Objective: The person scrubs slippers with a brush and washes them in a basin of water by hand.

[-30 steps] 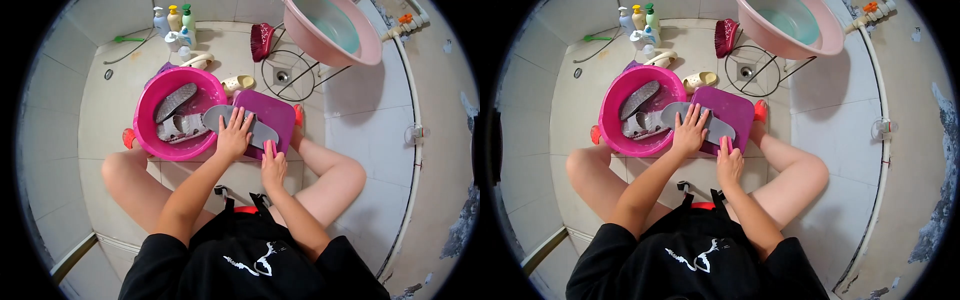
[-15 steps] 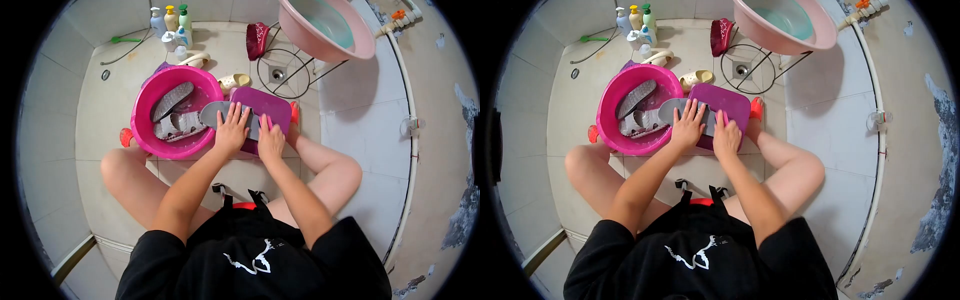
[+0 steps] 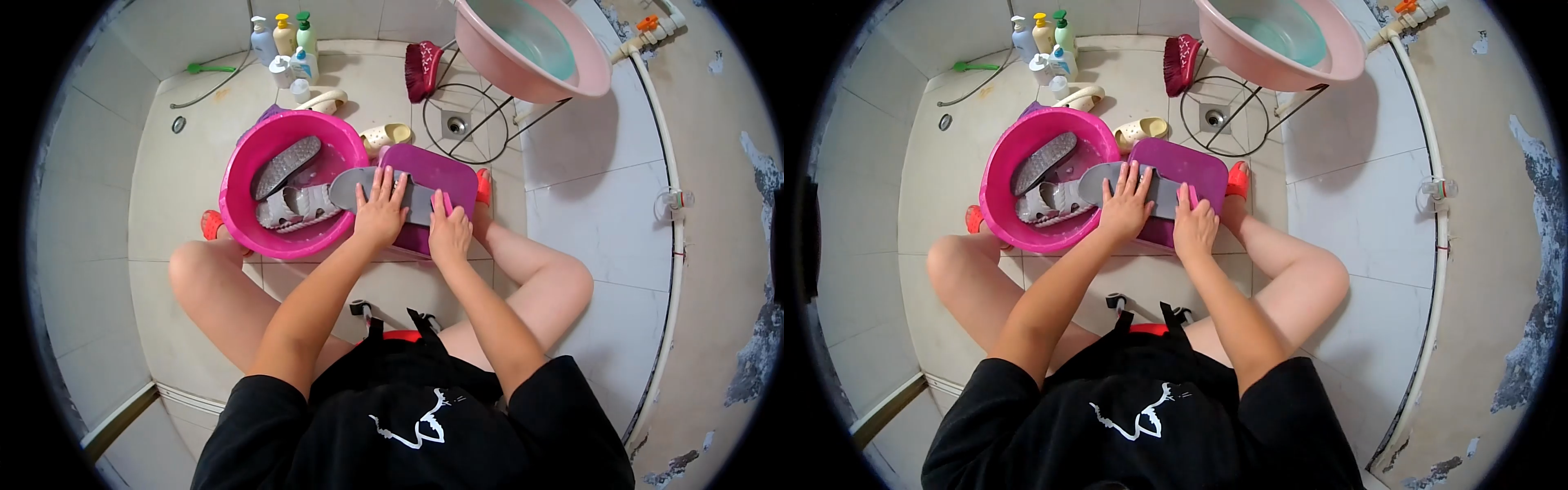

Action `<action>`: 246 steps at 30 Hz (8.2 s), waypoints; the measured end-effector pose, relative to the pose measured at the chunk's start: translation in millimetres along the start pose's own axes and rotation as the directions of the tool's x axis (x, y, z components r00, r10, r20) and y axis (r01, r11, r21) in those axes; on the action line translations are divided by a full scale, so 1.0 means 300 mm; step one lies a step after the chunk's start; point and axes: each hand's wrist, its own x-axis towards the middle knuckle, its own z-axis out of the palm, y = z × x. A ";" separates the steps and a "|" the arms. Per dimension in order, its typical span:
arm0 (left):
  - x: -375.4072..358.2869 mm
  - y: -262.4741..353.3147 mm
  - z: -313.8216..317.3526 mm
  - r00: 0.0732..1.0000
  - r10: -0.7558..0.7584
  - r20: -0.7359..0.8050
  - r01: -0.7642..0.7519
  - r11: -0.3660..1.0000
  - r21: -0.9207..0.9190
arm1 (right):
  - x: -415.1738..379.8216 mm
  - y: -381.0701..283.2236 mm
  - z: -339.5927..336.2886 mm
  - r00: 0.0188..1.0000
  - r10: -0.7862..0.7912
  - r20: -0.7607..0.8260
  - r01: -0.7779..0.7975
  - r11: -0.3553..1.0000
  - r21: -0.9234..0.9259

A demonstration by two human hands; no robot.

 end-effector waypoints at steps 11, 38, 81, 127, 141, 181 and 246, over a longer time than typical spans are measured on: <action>0.006 0.012 -0.004 0.996 -0.070 0.056 0.068 0.997 0.028 | -0.110 0.045 -0.063 0.991 0.027 0.134 -0.036 0.997 0.066; 0.009 0.026 -0.019 0.986 -0.136 0.094 0.135 0.991 0.016 | 0.050 0.123 -0.009 0.991 -0.124 -0.049 0.122 0.991 -0.049; 0.024 0.001 -0.004 0.993 -0.072 0.095 0.071 0.997 0.012 | 0.028 0.117 0.003 0.978 -0.209 0.001 0.209 0.977 0.045; -0.010 -0.028 -0.046 0.986 -0.089 -0.142 0.027 0.921 -0.388 | 0.106 0.117 -0.102 0.934 0.330 -0.135 -0.274 0.907 0.319; -0.145 -0.128 0.107 0.792 -0.583 0.178 0.439 0.342 -0.831 | 0.129 -0.145 -0.037 0.997 0.059 -0.041 -0.050 0.978 0.201; -0.194 -0.092 -0.042 0.588 -0.353 0.728 0.301 -0.740 -0.602 | -0.114 -0.380 -0.068 0.976 -0.185 0.111 0.164 0.971 0.176; -0.194 0.114 -0.028 0.799 -0.580 0.158 -0.093 -0.379 -0.921 | -0.071 -0.311 -0.246 0.971 0.142 0.194 -0.209 0.898 0.388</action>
